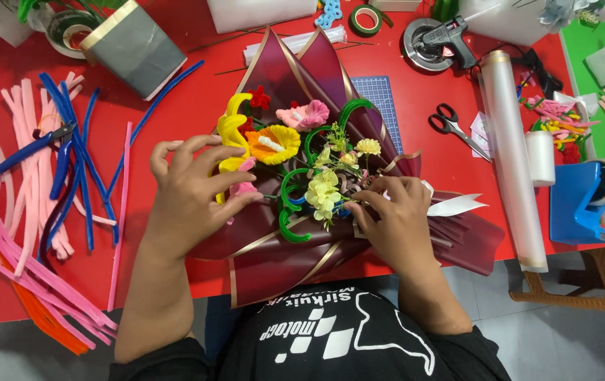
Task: The person arranges a bouquet of artificial flowers on a red table, adjusting the placement of yellow, pink, and red blooms within a maroon wrapping. They use pliers to bend a blue pipe cleaner and secure it among the flowers, then continue to adjust the arrangement by hand.
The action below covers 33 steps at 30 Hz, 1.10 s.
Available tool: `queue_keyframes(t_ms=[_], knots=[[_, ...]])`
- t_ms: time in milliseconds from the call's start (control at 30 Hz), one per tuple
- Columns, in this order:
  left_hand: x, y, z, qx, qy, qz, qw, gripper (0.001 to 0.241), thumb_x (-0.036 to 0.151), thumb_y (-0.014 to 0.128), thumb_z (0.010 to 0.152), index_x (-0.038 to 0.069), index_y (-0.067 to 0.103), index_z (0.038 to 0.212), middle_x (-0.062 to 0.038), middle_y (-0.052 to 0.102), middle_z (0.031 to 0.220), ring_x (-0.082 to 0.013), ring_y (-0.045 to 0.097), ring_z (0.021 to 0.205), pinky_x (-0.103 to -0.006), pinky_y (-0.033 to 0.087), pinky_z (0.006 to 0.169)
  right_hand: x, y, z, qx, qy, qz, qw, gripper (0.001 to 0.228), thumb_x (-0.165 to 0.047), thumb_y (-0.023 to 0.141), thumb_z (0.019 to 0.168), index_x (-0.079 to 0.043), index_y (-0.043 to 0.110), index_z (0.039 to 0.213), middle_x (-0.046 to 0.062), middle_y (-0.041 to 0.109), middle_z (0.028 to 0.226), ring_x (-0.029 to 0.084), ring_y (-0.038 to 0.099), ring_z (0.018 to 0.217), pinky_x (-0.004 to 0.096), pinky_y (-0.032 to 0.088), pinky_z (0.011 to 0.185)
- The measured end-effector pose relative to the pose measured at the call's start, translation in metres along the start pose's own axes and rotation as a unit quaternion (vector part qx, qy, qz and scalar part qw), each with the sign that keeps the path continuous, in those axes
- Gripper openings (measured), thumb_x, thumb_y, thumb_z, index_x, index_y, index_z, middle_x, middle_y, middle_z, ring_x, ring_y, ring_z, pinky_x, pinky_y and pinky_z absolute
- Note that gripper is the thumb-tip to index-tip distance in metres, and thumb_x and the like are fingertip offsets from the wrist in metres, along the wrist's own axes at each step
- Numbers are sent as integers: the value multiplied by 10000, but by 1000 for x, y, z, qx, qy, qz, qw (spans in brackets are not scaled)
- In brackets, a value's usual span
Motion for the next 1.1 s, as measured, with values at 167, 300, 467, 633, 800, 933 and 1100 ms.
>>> queue_keyframes(t_ms=[167,300,467,633,800,933,1100], knots=[[7,28,-17,-24,21,2,999,195,458,793,831,298,753,935,77,680,1271,-224,499,1361,-572,196,1091,6,25,-9,-44,0,-15,999,190,-344,850,828,-215,764,937,-10,607,965,262,529,971,439,380,910],[12,50,-20,-7,53,23,998,203,456,797,813,281,761,909,39,672,1327,-262,485,1397,-627,208,1109,4,34,-9,-83,18,-19,996,118,-301,814,838,-223,769,915,-4,622,959,268,536,994,446,380,944],[21,67,-24,3,99,61,993,108,366,752,884,319,746,981,62,652,1363,-236,468,1415,-628,161,1131,3,42,-7,-79,21,-17,997,68,-281,798,863,-226,782,901,-8,638,926,253,555,974,417,378,920],[21,73,-29,-8,126,75,989,115,258,766,871,317,746,967,48,644,1350,-249,455,1426,-644,191,1117,18,57,-15,-62,-4,-26,998,85,-299,759,902,-216,750,918,-9,611,919,253,541,975,409,370,922],[23,69,-26,-10,125,60,990,82,253,781,864,314,757,911,58,653,1315,-233,457,1422,-629,175,1127,27,59,-20,-43,-7,-37,998,109,-324,707,959,-217,696,974,-7,591,976,266,535,1051,431,349,947],[21,48,-15,12,98,14,995,24,328,757,912,329,757,937,66,656,1332,-219,463,1419,-596,162,1146,10,37,-12,-49,-18,-12,999,122,-303,685,991,-192,736,989,6,618,912,262,553,987,418,358,919],[-15,33,-21,123,-58,-28,990,296,524,699,977,297,765,1155,21,685,1230,-284,598,1201,-504,299,1029,16,31,-16,-102,-9,-37,994,103,-349,734,912,-279,726,988,-57,626,991,240,526,1074,457,322,985]])
Point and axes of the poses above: each hand's wrist, its own z-axis towards the middle knuckle, its own y-axis out of the palm, x = y × z, the point moved 1 cm from there along z, towards the middle knuckle
